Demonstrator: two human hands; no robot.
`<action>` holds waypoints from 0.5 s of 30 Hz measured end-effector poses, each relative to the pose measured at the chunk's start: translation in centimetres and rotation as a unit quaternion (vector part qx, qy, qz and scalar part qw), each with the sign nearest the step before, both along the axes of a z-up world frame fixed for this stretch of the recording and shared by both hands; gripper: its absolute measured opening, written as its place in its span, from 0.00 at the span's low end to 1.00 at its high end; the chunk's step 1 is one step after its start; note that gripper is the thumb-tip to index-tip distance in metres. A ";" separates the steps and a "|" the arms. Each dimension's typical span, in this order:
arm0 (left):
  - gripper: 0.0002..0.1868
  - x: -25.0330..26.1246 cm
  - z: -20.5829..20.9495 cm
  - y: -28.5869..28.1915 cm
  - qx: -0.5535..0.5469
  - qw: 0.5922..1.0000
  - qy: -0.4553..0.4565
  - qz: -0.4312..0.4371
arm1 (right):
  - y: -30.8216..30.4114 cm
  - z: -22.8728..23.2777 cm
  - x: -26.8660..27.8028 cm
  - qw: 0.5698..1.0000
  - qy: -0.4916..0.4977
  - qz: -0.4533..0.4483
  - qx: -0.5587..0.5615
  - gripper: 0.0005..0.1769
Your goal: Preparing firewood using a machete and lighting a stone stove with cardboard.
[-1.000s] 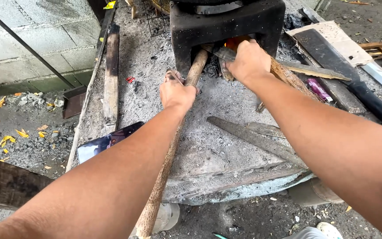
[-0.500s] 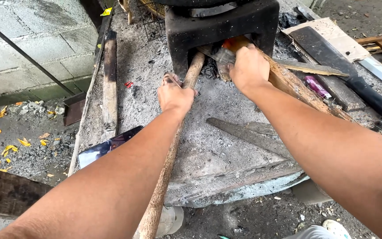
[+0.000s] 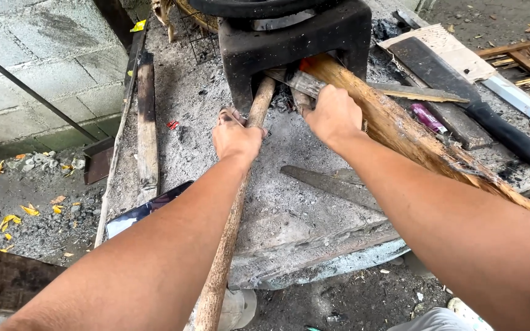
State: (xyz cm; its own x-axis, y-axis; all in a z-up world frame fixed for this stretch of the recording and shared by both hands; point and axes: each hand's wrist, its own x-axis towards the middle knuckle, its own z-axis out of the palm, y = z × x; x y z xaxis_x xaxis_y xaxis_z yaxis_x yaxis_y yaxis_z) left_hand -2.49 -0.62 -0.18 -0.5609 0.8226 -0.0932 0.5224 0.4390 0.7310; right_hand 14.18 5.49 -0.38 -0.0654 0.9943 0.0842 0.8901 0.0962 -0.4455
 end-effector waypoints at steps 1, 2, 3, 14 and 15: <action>0.25 0.0 0.1 0.0 -0.001 1.000 0.002 0.000 | 0.2 0.0 0.0 1.000 0.002 0.000 -0.001 0.21; 0.24 0.0 0.2 0.0 -0.003 1.000 -0.005 0.001 | 0.3 -0.1 0.0 1.000 0.007 -0.007 -0.001 0.22; 0.24 0.1 0.2 -0.1 -0.007 1.000 -0.012 0.001 | 0.5 -0.3 0.1 1.000 0.011 -0.016 -0.002 0.23; 0.26 -0.2 -1.1 0.6 0.030 0.999 -0.001 0.019 | 1.2 -1.1 0.1 0.996 0.060 -0.019 0.063 0.20; 0.26 -0.1 -1.1 0.5 0.031 0.999 0.001 0.021 | 1.2 -1.1 0.3 0.996 0.066 -0.019 0.059 0.19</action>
